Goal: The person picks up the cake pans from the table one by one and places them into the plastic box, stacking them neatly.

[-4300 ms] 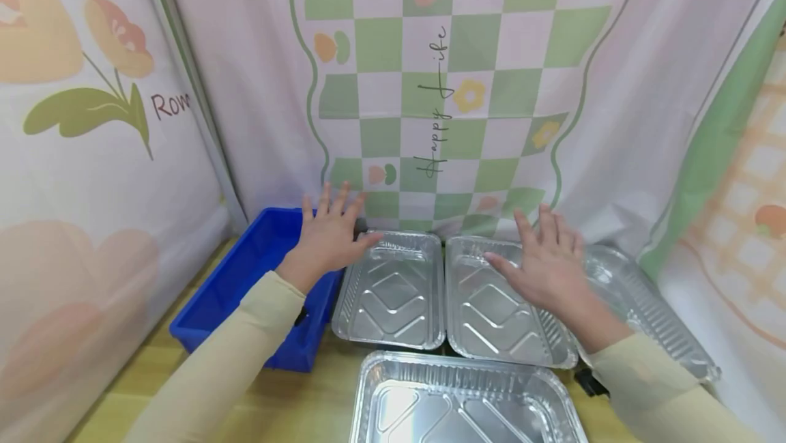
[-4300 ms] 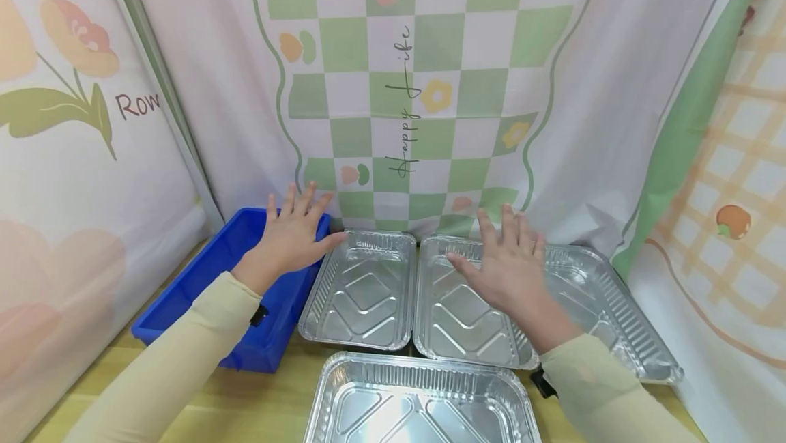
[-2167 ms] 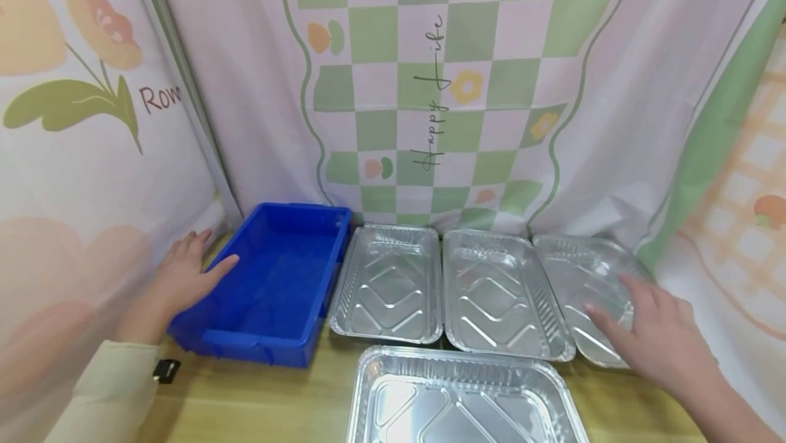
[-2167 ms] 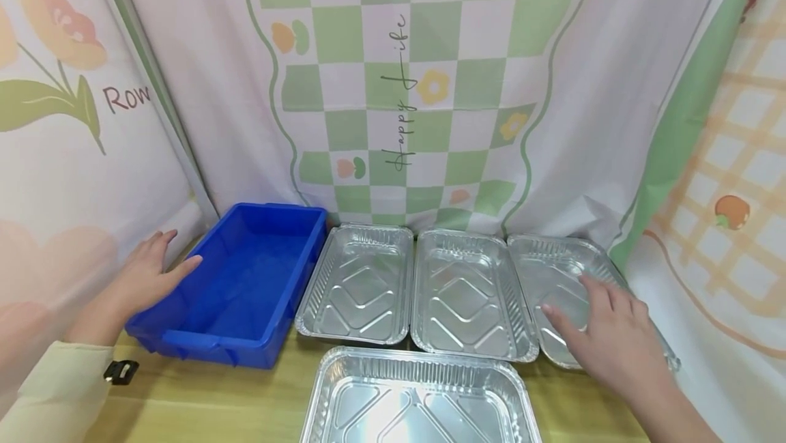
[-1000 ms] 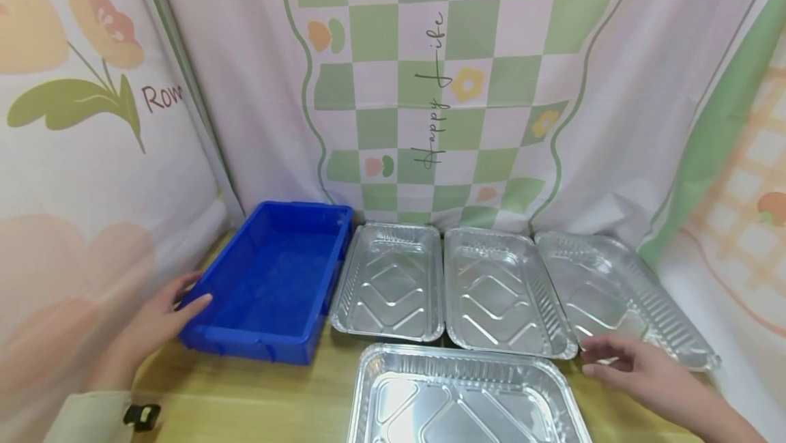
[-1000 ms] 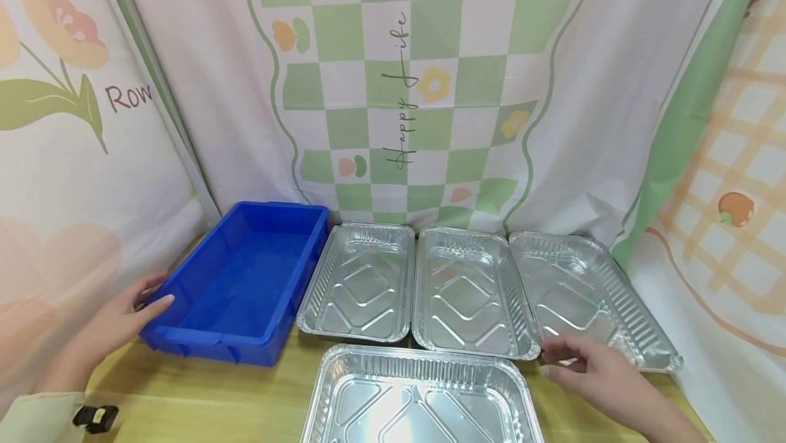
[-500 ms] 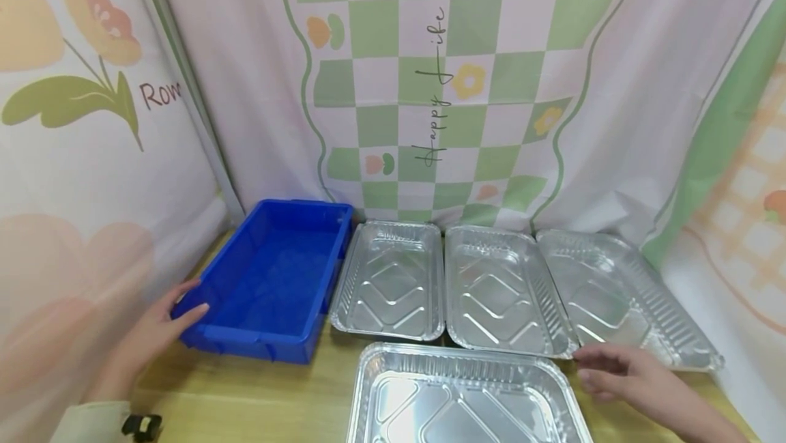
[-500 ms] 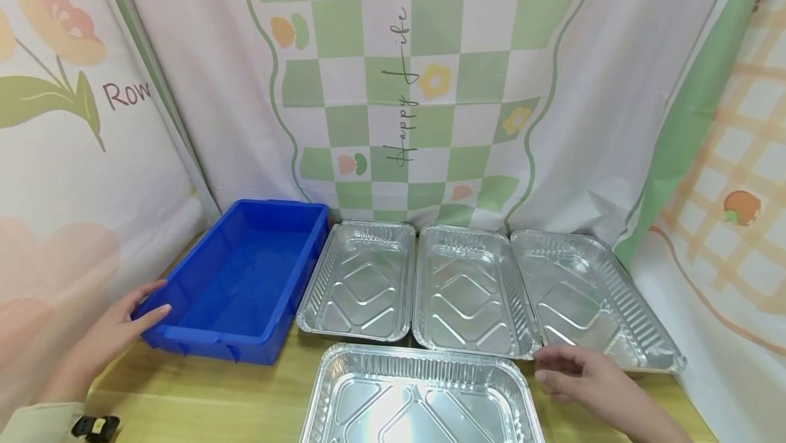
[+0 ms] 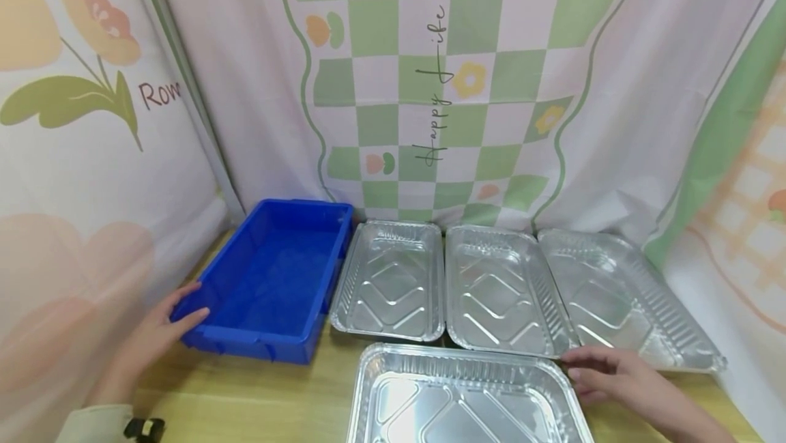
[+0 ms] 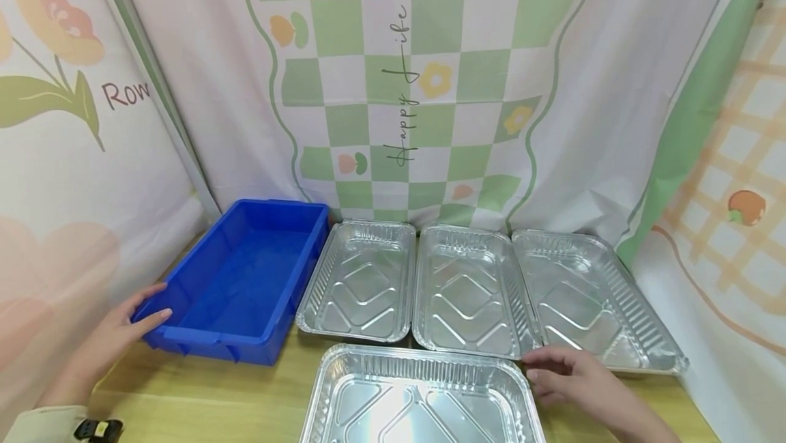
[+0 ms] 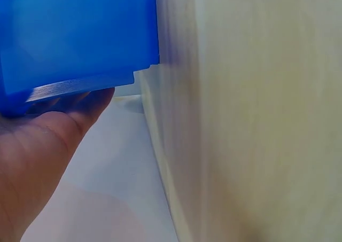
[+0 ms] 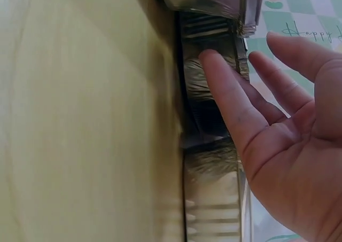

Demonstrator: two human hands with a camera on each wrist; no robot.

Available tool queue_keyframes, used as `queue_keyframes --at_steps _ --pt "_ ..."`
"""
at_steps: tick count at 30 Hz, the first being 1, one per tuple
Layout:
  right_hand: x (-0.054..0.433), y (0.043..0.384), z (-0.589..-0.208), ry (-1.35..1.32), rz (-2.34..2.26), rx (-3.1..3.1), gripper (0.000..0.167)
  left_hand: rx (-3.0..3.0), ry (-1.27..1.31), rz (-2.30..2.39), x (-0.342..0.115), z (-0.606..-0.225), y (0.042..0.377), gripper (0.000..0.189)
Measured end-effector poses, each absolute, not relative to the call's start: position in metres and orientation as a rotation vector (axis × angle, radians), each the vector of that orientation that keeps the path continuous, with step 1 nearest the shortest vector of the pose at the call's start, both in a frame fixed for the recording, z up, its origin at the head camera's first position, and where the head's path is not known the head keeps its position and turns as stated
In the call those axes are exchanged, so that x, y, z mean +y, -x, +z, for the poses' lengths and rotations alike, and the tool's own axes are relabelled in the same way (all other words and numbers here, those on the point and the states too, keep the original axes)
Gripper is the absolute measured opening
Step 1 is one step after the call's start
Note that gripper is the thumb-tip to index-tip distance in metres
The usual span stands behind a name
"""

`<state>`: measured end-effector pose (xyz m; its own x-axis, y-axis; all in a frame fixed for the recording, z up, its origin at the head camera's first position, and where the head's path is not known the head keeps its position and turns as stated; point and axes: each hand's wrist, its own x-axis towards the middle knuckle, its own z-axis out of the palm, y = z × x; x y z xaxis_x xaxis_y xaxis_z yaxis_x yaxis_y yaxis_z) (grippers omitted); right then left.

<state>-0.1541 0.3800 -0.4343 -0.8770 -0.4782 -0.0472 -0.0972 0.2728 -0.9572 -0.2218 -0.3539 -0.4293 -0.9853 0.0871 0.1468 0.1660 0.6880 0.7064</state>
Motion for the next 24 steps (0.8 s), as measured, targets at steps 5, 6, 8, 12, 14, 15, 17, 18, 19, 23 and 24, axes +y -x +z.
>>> queue_keyframes --at_steps 5,6,8,12,14,15,17,18,19,23,24 --pt "0.381 0.156 -0.441 0.512 -1.683 2.135 0.035 -2.791 0.186 -1.211 -0.353 -0.431 0.222 0.073" --pt "0.381 0.156 -0.442 0.508 -1.691 2.129 0.034 -2.789 0.182 -1.212 -0.353 -0.431 0.222 0.073" --pt "0.38 0.156 -0.444 0.519 -1.711 2.116 0.033 -2.784 0.178 -1.222 -0.353 -0.431 0.222 0.073" --pt "0.378 0.156 -0.445 0.525 -1.731 2.11 0.031 -2.766 0.187 -1.24 -0.353 -0.431 0.221 0.072" --pt "0.376 0.156 -0.446 0.509 -1.725 2.129 0.03 -2.762 0.186 -1.245 -0.353 -0.431 0.221 0.072" --pt "0.375 0.156 -0.446 0.498 -1.718 2.147 0.03 -2.76 0.186 -1.244 -0.353 -0.431 0.221 0.072" --pt "0.372 0.155 -0.446 0.469 -1.705 2.176 0.028 -2.76 0.183 -1.242 -0.353 -0.432 0.221 0.072" --pt "0.371 0.155 -0.446 0.454 -1.697 2.191 0.027 -2.761 0.181 -1.242 -0.353 -0.432 0.222 0.072" --pt "0.37 0.155 -0.447 0.461 -1.689 2.208 0.025 -2.758 0.179 -1.24 -0.353 -0.432 0.222 0.072" --pt "0.368 0.156 -0.448 0.463 -1.683 2.221 0.023 -2.766 0.172 -1.236 -0.353 -0.432 0.222 0.072" --pt "0.369 0.156 -0.448 0.466 -1.677 2.226 0.024 -2.764 0.173 -1.24 -0.353 -0.432 0.222 0.072"
